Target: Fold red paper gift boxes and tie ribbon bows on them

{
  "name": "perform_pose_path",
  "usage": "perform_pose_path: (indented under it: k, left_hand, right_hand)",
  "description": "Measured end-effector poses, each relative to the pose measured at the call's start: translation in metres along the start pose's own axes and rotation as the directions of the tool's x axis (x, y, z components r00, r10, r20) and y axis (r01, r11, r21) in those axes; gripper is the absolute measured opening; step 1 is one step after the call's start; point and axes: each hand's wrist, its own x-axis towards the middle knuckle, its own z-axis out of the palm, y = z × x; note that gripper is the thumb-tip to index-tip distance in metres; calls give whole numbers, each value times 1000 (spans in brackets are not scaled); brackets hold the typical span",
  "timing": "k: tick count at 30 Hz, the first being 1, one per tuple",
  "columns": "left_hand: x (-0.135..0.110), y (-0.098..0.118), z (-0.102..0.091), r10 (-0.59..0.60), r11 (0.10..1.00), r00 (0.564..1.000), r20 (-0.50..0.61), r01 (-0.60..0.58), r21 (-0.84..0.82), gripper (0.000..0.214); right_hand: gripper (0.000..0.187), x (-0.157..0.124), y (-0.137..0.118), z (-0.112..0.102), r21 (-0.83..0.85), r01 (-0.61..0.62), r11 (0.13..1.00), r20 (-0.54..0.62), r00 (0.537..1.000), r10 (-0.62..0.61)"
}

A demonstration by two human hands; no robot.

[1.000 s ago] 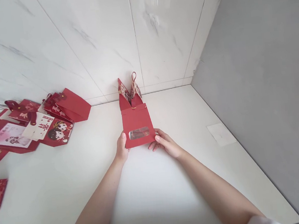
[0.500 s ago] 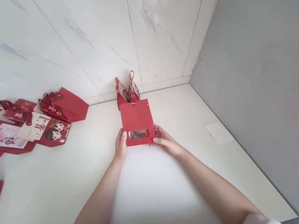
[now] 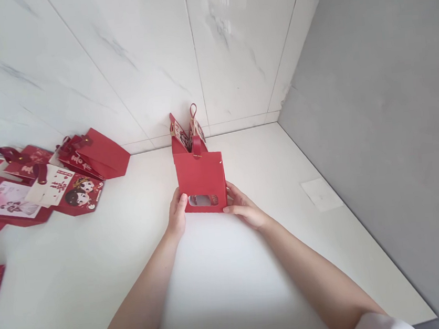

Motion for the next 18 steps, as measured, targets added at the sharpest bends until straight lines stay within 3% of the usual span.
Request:
perform_pose_path:
  k: [4,6,9,12,15,18]
  left_hand:
    - [1,-1,-3,-90,996,994,63,91,-19,42]
    - [2,-1,-5,-213,966,974,80,222,-134,47]
    - [5,-2,-8,-361,843,928,94,367,-394,63]
    - [5,-4,-9,-332,840,942,44,317,-440,64]
    - [2,-7,-6,-241,922,970,-40,216,-322,58]
    - [0,-8,-3,-183,957,982,-48,167,-237,58]
  right_hand:
    - [71,-1,2,-1,3,11,1000,-26,1000,-11]
    - [62,-2,4,-3,26,9,1000,-31,999,-9]
    - [52,-2,6,-6,57,-20,998,-25,999,21]
    - [44,-2,8,-8,56,-49,997,-28,998,50]
    - [37,-1,9,-8,53,-42,998,-30,999,44]
    - [33,-1,10,-8,40,-35,999,-38,999,37]
